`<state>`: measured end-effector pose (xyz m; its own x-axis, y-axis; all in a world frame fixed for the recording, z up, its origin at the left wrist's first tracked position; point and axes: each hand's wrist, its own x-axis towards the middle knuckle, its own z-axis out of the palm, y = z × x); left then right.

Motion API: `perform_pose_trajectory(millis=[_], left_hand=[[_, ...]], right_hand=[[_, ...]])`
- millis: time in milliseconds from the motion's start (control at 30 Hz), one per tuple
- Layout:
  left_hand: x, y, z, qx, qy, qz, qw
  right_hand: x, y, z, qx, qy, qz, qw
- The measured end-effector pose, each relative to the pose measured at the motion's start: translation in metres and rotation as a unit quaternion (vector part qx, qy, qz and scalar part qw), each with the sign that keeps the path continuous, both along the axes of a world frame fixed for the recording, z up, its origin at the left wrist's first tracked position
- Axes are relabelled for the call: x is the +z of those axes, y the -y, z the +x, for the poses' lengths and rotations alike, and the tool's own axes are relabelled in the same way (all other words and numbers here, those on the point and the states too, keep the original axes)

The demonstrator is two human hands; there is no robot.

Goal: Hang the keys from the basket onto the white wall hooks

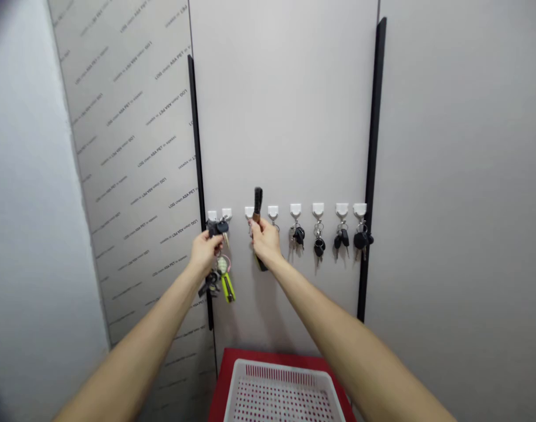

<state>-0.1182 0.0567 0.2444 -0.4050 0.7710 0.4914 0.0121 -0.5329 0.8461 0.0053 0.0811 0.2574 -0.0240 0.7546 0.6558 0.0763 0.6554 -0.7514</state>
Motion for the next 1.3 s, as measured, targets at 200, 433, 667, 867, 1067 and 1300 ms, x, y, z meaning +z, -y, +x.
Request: perform_pose_trajectory(millis=[200,433,667,867,1067,1300], left_hand=[[0.032,0.004,-0.025,0.009,-0.008,-0.076,0.997],[0.033,0.011,-0.033,-0.056,-0.013,-0.11,0.992],[0.077,0.02,-0.033,-0.015,-0.077,-0.085,0.993],[0.044,0.035,-0.008,-0.117,-0.076,-0.05,0.989],[-0.074,0.043,0.051,-0.181,-0.037,-0.162,0.969],[-0.174,0.049,0.069,-0.271,-0.216,-0.307,0.887]], right_hand=[[0.019,0.015,-0.009,0.079,0.095,-0.04,0.991],[0.008,0.014,-0.022,0.078,0.111,-0.097,0.986],[0.018,0.001,-0.028,0.057,0.068,-0.007,0.996],[-0.004,0.007,-0.014,0.104,0.061,-0.067,0.99],[-0.08,0.032,0.035,0.155,0.108,-0.213,0.959],[-0.18,0.052,0.086,0.147,0.306,-0.261,0.904]])
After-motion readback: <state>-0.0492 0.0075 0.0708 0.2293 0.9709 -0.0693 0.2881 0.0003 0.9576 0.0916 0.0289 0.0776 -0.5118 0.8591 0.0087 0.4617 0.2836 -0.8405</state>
